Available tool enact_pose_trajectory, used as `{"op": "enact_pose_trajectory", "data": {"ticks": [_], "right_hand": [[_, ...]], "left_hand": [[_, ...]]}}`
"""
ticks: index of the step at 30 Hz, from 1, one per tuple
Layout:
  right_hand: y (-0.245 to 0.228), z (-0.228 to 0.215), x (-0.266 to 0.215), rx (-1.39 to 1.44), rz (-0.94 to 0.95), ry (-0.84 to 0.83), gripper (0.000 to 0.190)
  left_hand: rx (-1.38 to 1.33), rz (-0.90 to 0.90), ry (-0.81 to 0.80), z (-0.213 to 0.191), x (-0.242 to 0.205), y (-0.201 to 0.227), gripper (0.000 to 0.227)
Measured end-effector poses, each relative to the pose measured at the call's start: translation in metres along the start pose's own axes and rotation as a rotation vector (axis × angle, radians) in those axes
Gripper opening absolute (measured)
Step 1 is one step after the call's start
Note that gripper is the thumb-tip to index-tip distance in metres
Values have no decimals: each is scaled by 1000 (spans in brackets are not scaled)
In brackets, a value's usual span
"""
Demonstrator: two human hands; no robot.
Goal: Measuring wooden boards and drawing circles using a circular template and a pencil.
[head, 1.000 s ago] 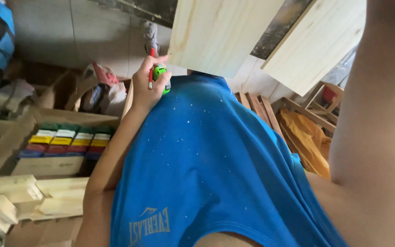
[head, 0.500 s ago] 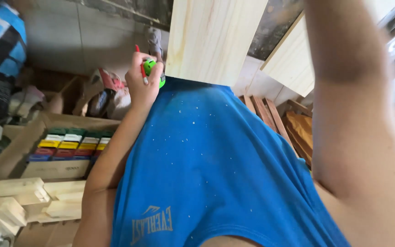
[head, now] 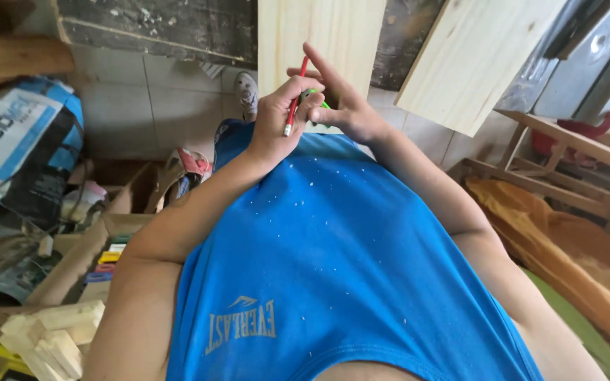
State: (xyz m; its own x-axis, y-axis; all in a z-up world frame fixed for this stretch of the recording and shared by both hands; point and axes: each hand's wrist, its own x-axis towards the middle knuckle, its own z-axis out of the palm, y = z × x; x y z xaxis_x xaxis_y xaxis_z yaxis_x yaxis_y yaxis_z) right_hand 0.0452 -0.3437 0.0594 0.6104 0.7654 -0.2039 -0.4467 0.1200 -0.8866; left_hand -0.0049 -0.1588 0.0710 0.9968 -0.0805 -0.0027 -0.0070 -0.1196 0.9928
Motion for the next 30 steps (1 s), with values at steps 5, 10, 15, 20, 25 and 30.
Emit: {"op": "enact_pose_trajectory", "data": {"ticks": [5,10,15,20,25,30], "right_hand": [[-16,-16,-3,-299,63,17,73],[-21,-27,5,-1070,-95,-149,46],[-18,-67,20,-1607,-32,-153,6],[-13,-113,33,-1928,-280,-235,23],[-2,-112,53,-2042,-228,-485,51],[7,-109,67,-2113,-531,-512,40]], "left_hand": [[140,78,13,-9,7,-16,22],[85,33,-41,-18,-10,-24,18],[21,-133,87,-16,-50,-47,17],[-4,-246,245,16,-99,-63,15],[55,-245,429,45,-119,-55,8],[61,-273,647,59,-139,-67,13]]}}
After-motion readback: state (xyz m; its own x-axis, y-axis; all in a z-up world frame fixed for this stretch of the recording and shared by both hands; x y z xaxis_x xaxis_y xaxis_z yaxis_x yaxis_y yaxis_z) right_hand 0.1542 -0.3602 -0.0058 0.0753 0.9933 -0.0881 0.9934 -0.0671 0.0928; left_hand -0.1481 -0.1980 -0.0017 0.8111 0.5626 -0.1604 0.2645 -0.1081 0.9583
